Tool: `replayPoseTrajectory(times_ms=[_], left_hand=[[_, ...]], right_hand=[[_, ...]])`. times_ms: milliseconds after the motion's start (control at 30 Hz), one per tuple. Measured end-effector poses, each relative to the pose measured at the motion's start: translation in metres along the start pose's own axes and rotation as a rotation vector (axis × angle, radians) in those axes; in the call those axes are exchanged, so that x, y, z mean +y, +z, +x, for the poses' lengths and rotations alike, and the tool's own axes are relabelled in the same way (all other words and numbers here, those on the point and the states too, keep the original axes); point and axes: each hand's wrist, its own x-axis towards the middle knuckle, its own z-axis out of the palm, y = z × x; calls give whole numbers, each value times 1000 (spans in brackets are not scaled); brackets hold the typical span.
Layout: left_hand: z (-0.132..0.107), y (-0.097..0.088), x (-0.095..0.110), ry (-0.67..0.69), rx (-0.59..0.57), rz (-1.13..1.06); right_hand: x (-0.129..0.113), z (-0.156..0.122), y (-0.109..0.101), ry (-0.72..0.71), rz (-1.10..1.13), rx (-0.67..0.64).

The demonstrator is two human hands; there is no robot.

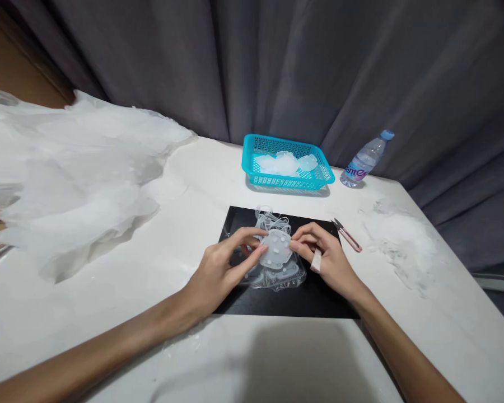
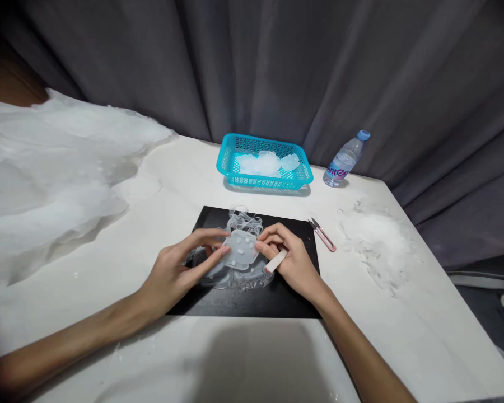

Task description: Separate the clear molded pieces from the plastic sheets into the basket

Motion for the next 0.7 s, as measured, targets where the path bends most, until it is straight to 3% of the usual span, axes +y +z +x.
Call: replayPoseTrajectory(times_ms=[133, 300, 433, 567, 700], left_hand=[[2, -1, -2, 12, -9, -3], [5, -2, -3, -68, -34, -7], [7, 0, -8, -105, -133, -69], [4, 2, -13, -13, -278, 3], [0, 3, -18, 225, -383, 244]], right_hand=[[0, 2, 0, 5, 12, -2], [1, -1, 2, -8, 29, 18], [-1, 2, -4, -77, -27, 110], [-3, 36, -27, -231, -81, 237], [-3, 90, -55, -322, -147, 256]])
